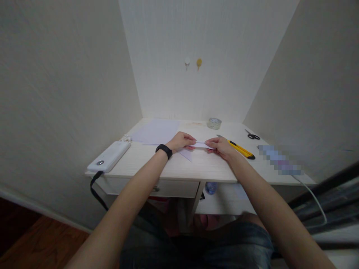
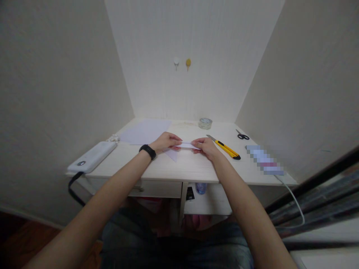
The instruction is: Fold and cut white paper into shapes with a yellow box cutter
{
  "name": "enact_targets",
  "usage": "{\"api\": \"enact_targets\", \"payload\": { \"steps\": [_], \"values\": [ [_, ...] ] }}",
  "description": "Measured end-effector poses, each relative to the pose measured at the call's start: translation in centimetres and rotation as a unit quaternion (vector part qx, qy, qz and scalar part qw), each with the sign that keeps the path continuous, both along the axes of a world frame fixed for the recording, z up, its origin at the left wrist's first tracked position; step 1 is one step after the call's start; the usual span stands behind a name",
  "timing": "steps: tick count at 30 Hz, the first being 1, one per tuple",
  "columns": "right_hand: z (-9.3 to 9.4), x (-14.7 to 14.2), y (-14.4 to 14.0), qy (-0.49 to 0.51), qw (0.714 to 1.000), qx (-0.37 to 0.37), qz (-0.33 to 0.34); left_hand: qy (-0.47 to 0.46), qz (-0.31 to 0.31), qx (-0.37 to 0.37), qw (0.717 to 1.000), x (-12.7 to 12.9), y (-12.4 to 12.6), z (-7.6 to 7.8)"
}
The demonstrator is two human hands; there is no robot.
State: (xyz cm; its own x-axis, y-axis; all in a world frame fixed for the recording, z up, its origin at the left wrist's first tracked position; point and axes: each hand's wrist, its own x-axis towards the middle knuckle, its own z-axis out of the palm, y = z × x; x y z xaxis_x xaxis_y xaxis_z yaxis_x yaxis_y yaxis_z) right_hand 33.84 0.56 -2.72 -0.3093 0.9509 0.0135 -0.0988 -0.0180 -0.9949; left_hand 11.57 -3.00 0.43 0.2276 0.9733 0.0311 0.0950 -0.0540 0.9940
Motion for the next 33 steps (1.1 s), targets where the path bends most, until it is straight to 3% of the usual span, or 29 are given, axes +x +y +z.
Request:
{"api": "enact_targets", "payload": {
  "steps": [16, 27, 33],
  "values": [
    [0.42, 0.28, -0.3, 0.011, 0.999, -0.014, 0.031, -0.017, -0.01, 0.001, 1.0, -0.32, 0.31, -0.17],
    [-0.11, 0.31, -0.01, -0.019, 0.999, 0.024, 0.038, 0.003, -0.021, 0.026, 0.999, -0.64, 0.67, -0.65],
    [-0.3, 0.33, 0.21, -0.038, 0.998, 0.027, 0.041, -0.003, -0.014, 0.003, 1.0, -0.53, 0.49, -0.47]
  ]
}}
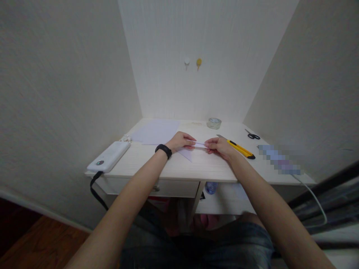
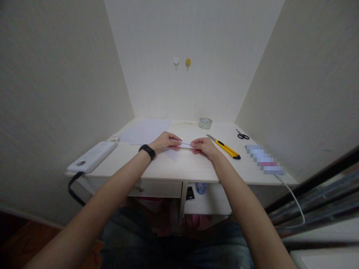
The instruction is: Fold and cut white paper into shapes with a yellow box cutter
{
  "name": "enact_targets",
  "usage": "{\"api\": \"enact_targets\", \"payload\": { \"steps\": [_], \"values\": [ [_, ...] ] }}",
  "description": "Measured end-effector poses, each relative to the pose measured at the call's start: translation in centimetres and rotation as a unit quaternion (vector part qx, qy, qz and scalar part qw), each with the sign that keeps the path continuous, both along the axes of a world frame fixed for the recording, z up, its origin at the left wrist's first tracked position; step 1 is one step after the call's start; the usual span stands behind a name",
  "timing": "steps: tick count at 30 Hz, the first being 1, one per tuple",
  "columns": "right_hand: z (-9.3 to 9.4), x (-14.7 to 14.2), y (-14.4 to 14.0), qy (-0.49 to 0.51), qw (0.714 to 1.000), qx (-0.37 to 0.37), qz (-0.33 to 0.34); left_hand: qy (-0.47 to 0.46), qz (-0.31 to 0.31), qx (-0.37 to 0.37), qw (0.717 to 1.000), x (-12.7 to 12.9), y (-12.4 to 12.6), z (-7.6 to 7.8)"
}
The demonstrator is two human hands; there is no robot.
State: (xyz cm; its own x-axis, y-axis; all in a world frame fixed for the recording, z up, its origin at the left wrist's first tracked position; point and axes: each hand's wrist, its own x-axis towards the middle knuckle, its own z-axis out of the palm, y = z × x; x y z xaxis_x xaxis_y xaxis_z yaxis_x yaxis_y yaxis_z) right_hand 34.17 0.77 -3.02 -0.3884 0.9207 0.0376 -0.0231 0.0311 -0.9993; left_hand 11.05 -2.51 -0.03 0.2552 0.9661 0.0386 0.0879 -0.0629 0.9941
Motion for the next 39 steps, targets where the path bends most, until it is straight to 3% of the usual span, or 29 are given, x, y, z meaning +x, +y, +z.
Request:
{"api": "enact_targets", "payload": {
  "steps": [10, 31, 39],
  "values": [
    [0.15, 0.1, -0.1, 0.001, 1.0, 0.019, 0.001, 0.0, 0.01, -0.025, 1.0, 0.23, -0.16, 0.3],
    [0.22, 0.18, -0.13, 0.005, 0.999, 0.047, -0.014, -0.011, -0.033, -0.04, 0.999, -0.13, -0.19, 0.27],
    [0.28, 0.08, -0.39, -0.009, 0.999, 0.043, 0.007, -0.011, -0.043, 0.009, 0.999, -0.11, -0.14, 0.05]
  ]
}}
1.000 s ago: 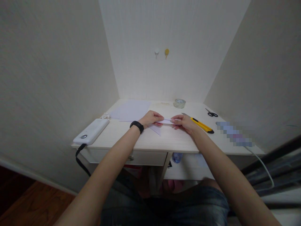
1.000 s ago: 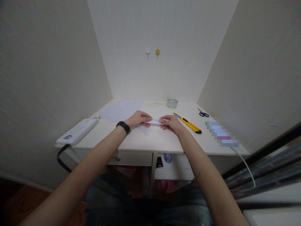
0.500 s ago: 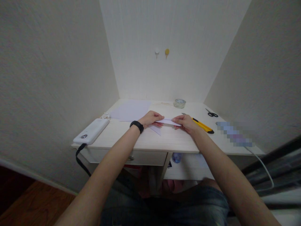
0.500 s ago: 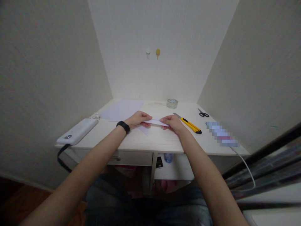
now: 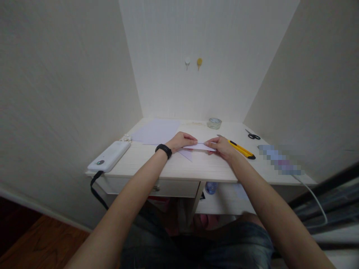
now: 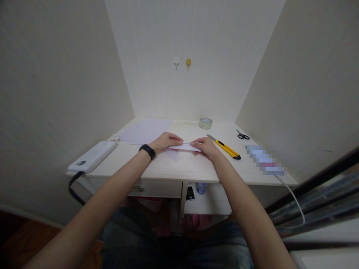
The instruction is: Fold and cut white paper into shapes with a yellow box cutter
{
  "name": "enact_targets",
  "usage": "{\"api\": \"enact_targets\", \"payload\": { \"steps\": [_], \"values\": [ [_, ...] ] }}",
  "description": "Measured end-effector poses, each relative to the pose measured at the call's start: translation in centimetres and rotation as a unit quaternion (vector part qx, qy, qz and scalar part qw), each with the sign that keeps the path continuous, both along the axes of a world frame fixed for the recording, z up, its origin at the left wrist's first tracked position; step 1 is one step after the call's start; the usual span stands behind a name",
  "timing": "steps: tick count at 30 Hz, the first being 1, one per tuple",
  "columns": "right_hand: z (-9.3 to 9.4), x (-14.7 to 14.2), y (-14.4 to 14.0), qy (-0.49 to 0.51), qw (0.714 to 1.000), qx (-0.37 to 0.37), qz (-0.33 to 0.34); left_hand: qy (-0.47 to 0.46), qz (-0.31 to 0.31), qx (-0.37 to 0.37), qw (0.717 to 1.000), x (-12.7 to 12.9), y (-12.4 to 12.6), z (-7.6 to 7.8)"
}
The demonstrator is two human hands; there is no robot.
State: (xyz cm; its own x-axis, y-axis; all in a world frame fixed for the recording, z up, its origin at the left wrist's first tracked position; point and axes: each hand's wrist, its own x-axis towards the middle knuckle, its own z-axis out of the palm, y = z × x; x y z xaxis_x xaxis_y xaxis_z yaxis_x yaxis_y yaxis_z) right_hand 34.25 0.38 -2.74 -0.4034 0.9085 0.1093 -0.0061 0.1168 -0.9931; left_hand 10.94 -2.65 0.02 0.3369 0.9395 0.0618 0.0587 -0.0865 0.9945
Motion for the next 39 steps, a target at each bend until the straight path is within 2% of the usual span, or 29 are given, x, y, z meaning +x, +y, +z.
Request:
{"api": "enact_targets", "payload": {
  "steps": [8, 14, 18, 26, 33, 39],
  "values": [
    [0.5, -0.06, -0.54, 0.008, 0.998, -0.046, 0.04, 0.023, -0.002, 0.003, 1.0, 0.01, -0.12, 0.14],
    [0.31, -0.11, -0.32, 0.015, 0.999, -0.033, 0.02, 0.016, 0.003, -0.005, 1.0, 0.1, -0.17, 0.17],
    [0.28, -0.04, -0.28, 0.002, 0.999, -0.029, 0.03, -0.001, 0.0, -0.008, 1.0, 0.14, -0.13, 0.18],
    [0.18, -0.21, -0.14, 0.017, 1.0, -0.007, 0.004, 0.019, 0.008, -0.002, 1.0, 0.07, -0.23, 0.32],
    [0.36, 0.33, -0.29, 0.0, 0.999, -0.032, 0.04, 0.012, -0.025, -0.034, 0.999, -0.31, -0.09, 0.28],
    [0.94, 0.59, -0.53, 0.035, 0.997, -0.048, 0.046, 0.005, -0.031, -0.038, 0.999, -0.37, -0.18, 0.53]
  ]
}}
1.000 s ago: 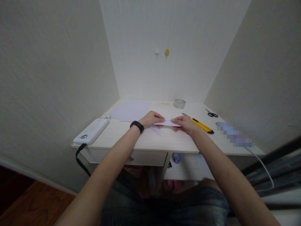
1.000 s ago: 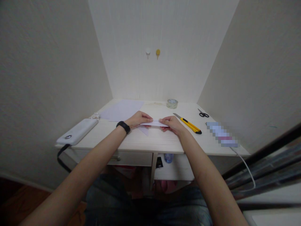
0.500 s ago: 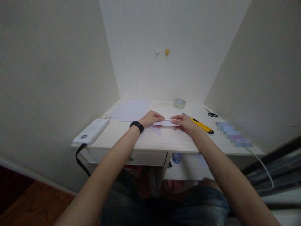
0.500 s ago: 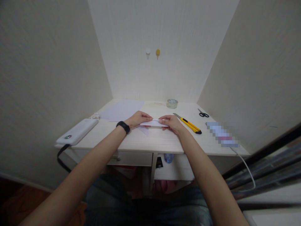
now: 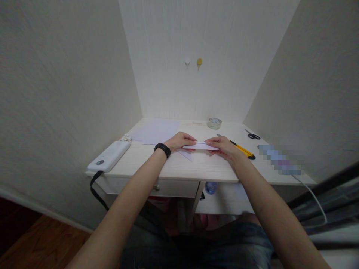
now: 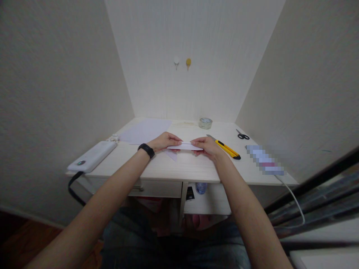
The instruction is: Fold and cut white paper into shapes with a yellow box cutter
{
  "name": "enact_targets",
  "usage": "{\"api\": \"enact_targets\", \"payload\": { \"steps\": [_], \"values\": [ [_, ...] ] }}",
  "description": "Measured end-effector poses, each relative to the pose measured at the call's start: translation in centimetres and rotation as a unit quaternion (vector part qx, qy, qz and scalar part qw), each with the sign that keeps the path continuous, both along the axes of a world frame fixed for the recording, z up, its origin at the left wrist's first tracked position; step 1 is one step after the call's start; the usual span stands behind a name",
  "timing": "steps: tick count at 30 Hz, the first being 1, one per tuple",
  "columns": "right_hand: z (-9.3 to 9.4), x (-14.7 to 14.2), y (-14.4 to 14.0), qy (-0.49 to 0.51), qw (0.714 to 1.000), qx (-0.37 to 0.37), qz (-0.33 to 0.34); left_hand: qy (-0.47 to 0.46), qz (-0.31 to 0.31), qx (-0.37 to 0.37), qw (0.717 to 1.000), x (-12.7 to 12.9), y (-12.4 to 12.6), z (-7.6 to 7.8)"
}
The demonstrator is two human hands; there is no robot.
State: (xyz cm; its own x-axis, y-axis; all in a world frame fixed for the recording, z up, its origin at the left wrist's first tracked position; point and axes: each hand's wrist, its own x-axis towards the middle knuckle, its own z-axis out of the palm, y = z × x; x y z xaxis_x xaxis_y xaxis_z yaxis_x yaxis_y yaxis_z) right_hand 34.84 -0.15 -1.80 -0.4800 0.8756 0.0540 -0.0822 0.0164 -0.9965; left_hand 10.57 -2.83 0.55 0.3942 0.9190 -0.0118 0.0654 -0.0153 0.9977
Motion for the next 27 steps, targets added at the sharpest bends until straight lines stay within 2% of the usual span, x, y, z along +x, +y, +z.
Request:
{"api": "enact_targets", "payload": {
  "steps": [10, 22, 27],
  "values": [
    [0.46, -0.1, -0.16, 0.017, 0.999, 0.004, -0.026, -0.028, 0.017, 0.013, 0.999, -0.06, 0.58, -0.52],
    [0.14, -0.1, -0.05, 0.033, 0.998, -0.021, -0.039, 0.05, 0.043, 0.1, 0.993, -0.22, 0.67, -0.36],
    [-0.22, -0.47, 0.17, 0.007, 0.997, 0.009, -0.079, 0.065, 0.069, 0.143, 0.985, 0.01, 0.86, -0.67]
  ]
}}
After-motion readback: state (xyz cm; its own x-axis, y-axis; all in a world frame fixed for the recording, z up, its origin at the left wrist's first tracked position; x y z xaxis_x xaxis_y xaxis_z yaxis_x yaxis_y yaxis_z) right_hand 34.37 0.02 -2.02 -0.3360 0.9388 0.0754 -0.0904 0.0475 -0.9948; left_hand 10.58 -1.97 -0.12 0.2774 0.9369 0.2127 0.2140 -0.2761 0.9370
